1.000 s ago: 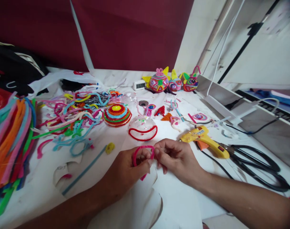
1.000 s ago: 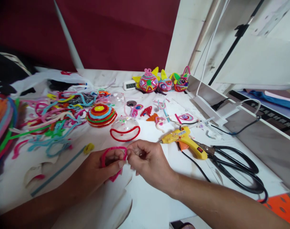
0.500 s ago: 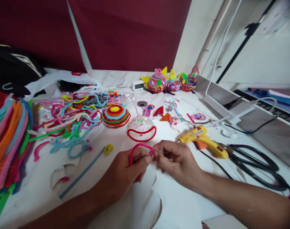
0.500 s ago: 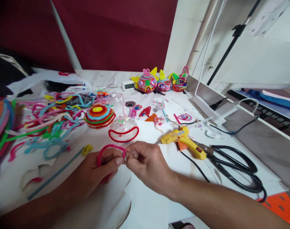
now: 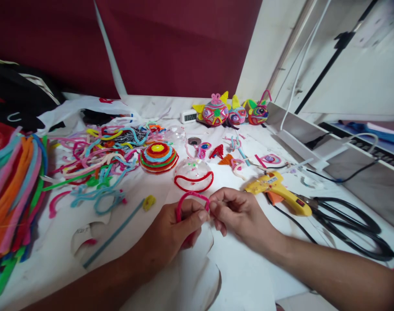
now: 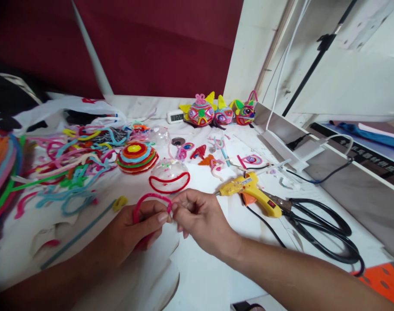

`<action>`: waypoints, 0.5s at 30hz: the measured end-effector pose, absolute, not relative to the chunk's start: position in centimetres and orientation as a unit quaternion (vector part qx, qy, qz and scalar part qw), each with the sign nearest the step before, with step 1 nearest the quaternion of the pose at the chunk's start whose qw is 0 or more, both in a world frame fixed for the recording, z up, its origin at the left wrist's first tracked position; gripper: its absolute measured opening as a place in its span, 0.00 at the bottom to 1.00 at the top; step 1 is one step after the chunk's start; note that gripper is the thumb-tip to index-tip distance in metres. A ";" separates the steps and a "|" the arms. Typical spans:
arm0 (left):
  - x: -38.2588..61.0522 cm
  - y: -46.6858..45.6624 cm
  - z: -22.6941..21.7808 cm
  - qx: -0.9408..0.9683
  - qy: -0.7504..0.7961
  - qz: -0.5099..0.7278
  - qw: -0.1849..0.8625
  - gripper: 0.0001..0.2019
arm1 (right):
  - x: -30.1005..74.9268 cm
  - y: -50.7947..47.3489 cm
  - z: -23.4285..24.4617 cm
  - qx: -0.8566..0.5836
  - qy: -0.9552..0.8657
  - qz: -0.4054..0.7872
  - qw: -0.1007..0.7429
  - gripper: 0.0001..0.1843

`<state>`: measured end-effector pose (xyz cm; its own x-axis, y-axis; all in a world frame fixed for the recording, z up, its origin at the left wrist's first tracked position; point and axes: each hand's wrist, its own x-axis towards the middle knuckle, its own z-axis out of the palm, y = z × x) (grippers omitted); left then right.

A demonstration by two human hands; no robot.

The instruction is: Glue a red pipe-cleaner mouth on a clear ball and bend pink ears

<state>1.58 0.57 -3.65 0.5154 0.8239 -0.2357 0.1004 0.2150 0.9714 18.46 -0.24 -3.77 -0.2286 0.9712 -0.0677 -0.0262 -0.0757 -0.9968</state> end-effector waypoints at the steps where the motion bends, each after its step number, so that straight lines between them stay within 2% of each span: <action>1: 1.6 0.6 -3.8 0.558 0.407 0.273 0.670 0.15 | 18.5 -0.2 -3.7 -0.450 -0.528 0.578 0.429 0.10; 5: 1.3 0.6 -4.2 0.574 0.405 0.264 0.660 0.13 | 18.6 -0.5 -3.6 -0.453 -0.574 0.528 0.432 0.06; 11: 0.8 0.4 -3.5 0.715 0.469 0.318 0.409 0.09 | 19.2 -0.9 -3.3 -0.472 -0.710 0.346 0.392 0.05; 15: 0.6 0.3 -3.1 0.767 0.435 0.350 0.316 0.04 | 19.1 -1.1 -3.5 -0.432 -0.764 0.273 0.393 0.06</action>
